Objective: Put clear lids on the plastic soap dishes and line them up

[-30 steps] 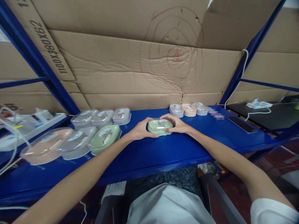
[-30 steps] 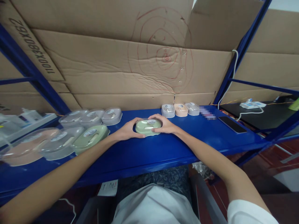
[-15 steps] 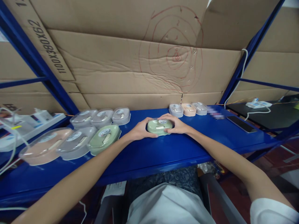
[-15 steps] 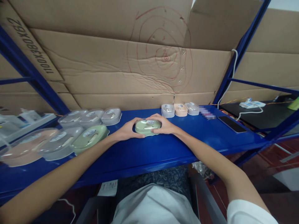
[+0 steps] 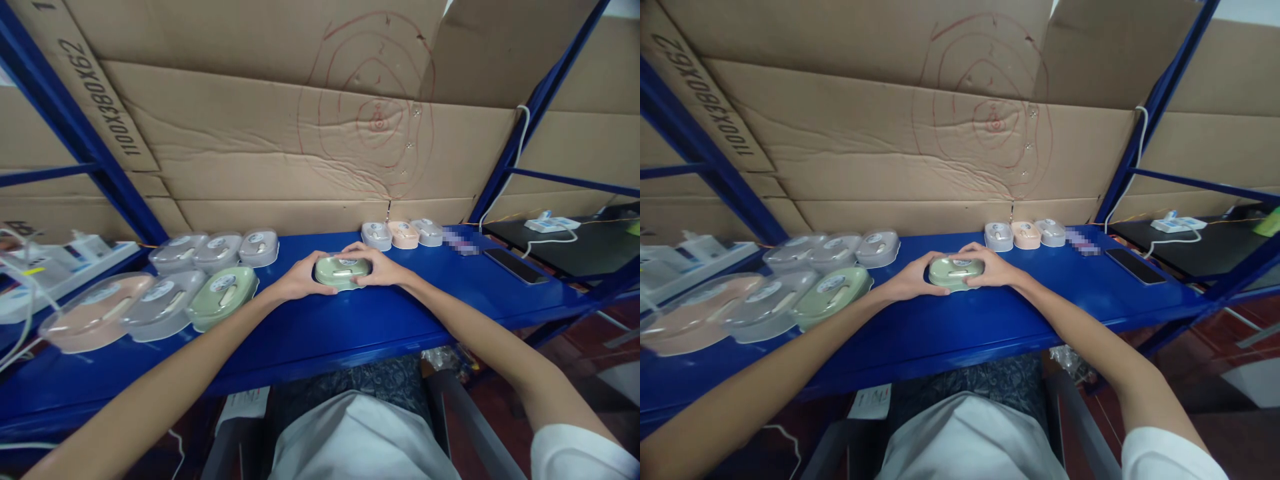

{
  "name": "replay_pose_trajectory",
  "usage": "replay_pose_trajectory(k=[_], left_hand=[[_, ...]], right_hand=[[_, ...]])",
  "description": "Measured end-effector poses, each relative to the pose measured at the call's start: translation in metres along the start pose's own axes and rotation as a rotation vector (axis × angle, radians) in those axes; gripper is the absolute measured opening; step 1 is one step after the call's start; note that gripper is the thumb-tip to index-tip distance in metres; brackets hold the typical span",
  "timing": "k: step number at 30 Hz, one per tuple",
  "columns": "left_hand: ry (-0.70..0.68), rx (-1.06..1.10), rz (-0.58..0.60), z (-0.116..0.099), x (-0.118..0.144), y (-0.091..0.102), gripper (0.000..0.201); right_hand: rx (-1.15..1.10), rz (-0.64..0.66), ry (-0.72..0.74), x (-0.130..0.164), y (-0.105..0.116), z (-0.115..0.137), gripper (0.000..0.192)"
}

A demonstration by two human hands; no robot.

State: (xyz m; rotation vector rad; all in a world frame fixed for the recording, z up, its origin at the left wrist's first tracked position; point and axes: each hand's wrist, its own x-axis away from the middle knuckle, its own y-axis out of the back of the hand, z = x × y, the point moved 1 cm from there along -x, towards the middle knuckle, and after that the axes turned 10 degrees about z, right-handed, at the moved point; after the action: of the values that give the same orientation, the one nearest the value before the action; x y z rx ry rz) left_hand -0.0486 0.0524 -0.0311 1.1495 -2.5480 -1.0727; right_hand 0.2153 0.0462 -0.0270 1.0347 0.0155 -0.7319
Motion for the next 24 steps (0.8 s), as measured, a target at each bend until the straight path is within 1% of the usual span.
replay_pose_trajectory(k=[12,18,24], left_hand=[[-0.013,0.041,0.013,0.0013,-0.0002,-0.0006,0.084],[-0.017,0.020,0.012,0.0031,-0.0010,-0.0015,0.086],[-0.043,0.034,0.028,0.0016,-0.0019,0.0000,0.084]], right_hand=[[0.107,0.030,0.007,-0.0012,0.0018,0.0030,0.067],[0.147,0.065,0.002,-0.0015,0.0050,0.0050,0.068],[0.178,0.105,-0.022,-0.0018,0.0082,0.0099,0.070]])
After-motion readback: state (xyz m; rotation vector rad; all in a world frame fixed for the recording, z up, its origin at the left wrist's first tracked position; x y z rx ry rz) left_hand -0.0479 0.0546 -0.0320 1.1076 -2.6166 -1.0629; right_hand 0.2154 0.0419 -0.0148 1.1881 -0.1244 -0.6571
